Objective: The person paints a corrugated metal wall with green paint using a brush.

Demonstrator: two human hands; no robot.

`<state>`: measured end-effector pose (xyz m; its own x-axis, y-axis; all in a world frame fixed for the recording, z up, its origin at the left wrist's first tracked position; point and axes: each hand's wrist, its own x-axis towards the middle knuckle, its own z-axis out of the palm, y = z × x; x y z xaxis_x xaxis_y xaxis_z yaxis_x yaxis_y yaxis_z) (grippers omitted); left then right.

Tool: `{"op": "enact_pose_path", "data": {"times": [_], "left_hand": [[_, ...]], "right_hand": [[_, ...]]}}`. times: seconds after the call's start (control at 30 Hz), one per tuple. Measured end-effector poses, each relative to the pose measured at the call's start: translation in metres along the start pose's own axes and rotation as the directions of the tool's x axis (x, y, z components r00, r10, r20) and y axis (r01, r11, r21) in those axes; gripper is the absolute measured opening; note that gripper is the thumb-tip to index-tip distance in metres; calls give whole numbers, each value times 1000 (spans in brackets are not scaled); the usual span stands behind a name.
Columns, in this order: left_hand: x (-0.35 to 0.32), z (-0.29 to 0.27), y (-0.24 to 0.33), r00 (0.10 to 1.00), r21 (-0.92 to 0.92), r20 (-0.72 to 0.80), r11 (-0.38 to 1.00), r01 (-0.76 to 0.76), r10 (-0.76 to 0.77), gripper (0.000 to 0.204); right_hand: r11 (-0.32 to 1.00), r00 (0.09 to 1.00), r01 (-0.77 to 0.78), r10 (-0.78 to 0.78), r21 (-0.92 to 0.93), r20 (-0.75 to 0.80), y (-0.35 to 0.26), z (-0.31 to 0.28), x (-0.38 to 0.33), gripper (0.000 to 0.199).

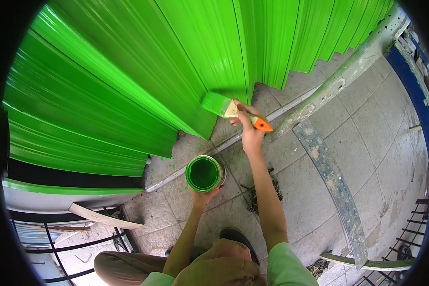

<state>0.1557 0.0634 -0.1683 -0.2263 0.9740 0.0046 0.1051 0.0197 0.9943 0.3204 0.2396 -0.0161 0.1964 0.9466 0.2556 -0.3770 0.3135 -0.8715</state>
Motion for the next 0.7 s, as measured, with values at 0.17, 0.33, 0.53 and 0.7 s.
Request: {"op": "enact_pose_path", "data": {"times": [0.17,0.33,0.53,0.7], "left_hand": [[1,11,21,989,-32,-114,995,-98,94,49],[3,8,17,982,-30,-140,990,-134,129,55],[-1,4,0,994,-7,-89,998,-70,69,76],[0,2,3,997,85,-51,995,-46,50,97]], "right_hand": [[961,985,-154,131,-231,-111,65,-30,-15,19],[938,981,-184,159,-294,-106,83,-21,-14,16],[929,983,-183,173,-322,-59,93,-18,-1,17],[967,982,-191,186,-167,-42,77,-28,-5,16]]}}
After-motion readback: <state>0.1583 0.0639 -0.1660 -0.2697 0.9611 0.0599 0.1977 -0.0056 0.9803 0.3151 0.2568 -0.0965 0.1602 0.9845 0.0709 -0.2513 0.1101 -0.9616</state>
